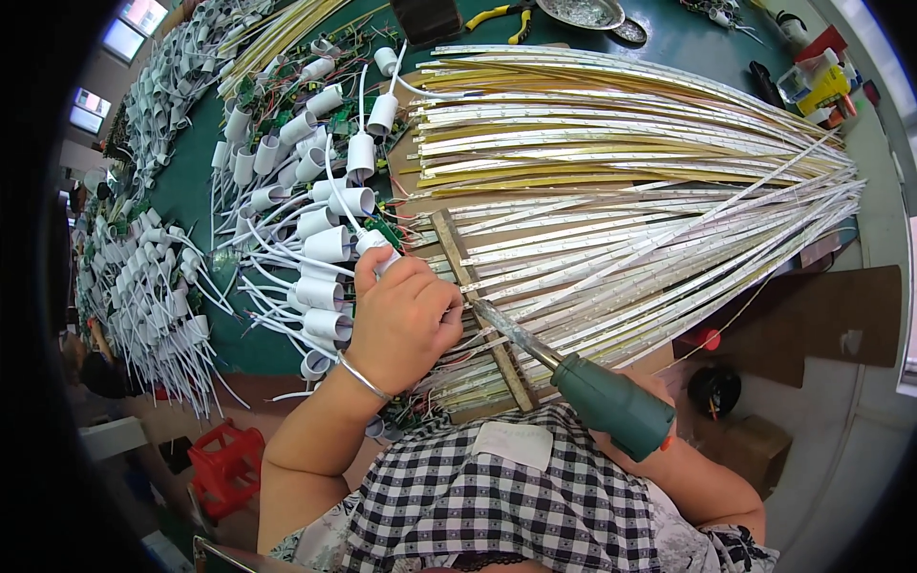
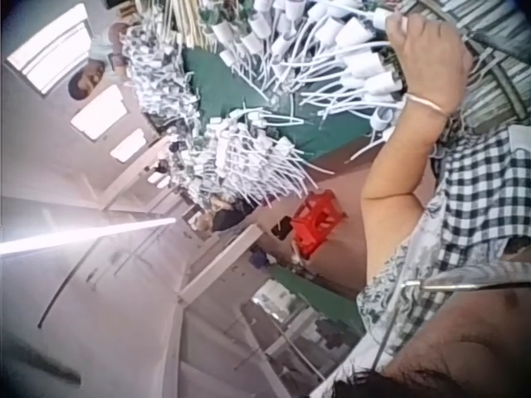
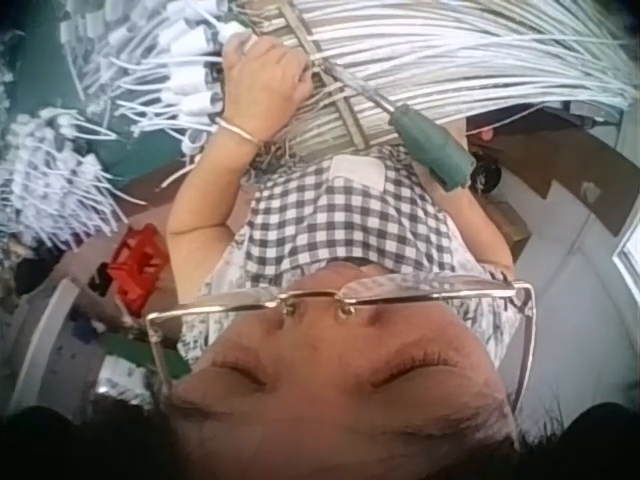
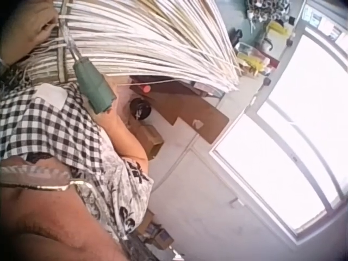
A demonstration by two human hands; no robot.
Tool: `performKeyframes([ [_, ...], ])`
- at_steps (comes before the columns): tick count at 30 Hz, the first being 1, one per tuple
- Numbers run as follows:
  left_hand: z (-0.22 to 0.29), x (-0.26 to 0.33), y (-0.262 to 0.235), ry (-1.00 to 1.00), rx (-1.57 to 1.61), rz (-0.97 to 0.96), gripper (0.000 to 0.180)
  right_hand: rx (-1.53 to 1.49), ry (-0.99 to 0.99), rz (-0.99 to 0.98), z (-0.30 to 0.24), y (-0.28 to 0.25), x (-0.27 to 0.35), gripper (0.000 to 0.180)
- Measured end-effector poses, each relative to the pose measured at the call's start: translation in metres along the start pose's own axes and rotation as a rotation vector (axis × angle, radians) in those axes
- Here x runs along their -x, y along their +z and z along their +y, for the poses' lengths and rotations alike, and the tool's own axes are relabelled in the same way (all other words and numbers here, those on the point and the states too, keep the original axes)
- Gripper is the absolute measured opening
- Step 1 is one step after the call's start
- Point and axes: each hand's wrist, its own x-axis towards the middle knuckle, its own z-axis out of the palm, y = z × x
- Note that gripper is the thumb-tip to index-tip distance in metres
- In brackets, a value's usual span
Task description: The person applies adhesive to LED strips using a hot glue gun, then assembles the components by hand on a production line.
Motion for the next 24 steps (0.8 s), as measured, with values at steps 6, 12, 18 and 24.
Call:
performKeyframes([
  [6, 0.000, -0.001, 0.001, 0.011, -0.002, 0.016, 0.011, -0.089, -0.042, 0.057, -0.004, -0.002, 0.000, 0.020],
  [12, -0.003, 0.003, 0.001, -0.007, -0.014, 0.009, 0.012, -0.431, 0.356, 0.097, -0.041, -0.033, 0.010, 0.033],
  [18, 0.001, 0.000, 0.002, 0.008, -0.004, -0.001, 0.011, -0.324, 0.023, 0.083, 0.004, -0.002, 0.018, 0.050],
  [24, -0.001, 0.001, 0.001, 0.003, -0.011, 0.002, 0.011, -0.526, 0.172, 0.110, 0.000, 0.009, 0.011, 0.048],
])
